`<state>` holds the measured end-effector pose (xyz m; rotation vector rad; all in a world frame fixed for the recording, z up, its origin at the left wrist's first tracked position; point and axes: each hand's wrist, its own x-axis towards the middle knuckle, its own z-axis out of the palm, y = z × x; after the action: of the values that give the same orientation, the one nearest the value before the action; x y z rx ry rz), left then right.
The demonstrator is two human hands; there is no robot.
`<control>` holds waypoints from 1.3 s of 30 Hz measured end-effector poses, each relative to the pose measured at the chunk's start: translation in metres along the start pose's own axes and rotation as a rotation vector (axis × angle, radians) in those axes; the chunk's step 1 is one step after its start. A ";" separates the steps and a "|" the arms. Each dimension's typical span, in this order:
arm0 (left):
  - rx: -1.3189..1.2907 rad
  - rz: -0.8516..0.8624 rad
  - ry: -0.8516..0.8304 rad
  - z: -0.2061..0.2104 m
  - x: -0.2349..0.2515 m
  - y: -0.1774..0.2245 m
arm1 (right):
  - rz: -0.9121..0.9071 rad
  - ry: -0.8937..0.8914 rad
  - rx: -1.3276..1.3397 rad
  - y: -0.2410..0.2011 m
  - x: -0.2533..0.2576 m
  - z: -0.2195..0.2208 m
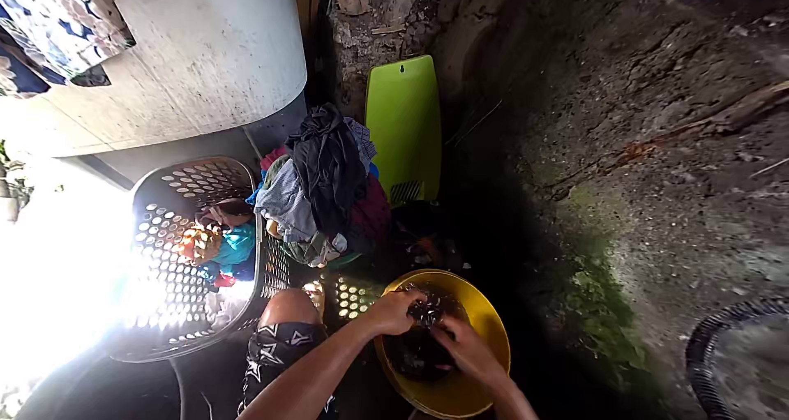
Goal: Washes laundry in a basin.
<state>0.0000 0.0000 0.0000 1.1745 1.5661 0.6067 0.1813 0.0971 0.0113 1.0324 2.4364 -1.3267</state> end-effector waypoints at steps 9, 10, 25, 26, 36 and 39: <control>-0.284 0.121 0.061 0.044 0.034 -0.015 | -0.484 0.413 0.100 -0.066 -0.081 -0.107; -0.371 0.123 0.067 0.040 0.034 -0.010 | -0.393 0.423 0.069 -0.050 -0.068 -0.096; -0.342 -0.294 0.120 0.054 0.049 -0.037 | 0.529 -0.350 -0.441 0.110 0.076 0.115; -0.450 -0.299 0.150 0.058 0.052 -0.042 | 0.446 -0.271 -0.359 0.103 0.077 0.101; -1.021 -0.333 0.502 0.074 0.071 -0.028 | -0.113 0.716 1.263 0.040 0.005 0.017; -0.687 0.036 0.572 0.092 0.044 0.004 | -0.210 0.811 1.052 0.022 0.028 0.050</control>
<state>0.0878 0.0250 -0.0460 0.5210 1.5856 1.4600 0.1663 0.0786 -0.0455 1.8420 2.2428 -2.8602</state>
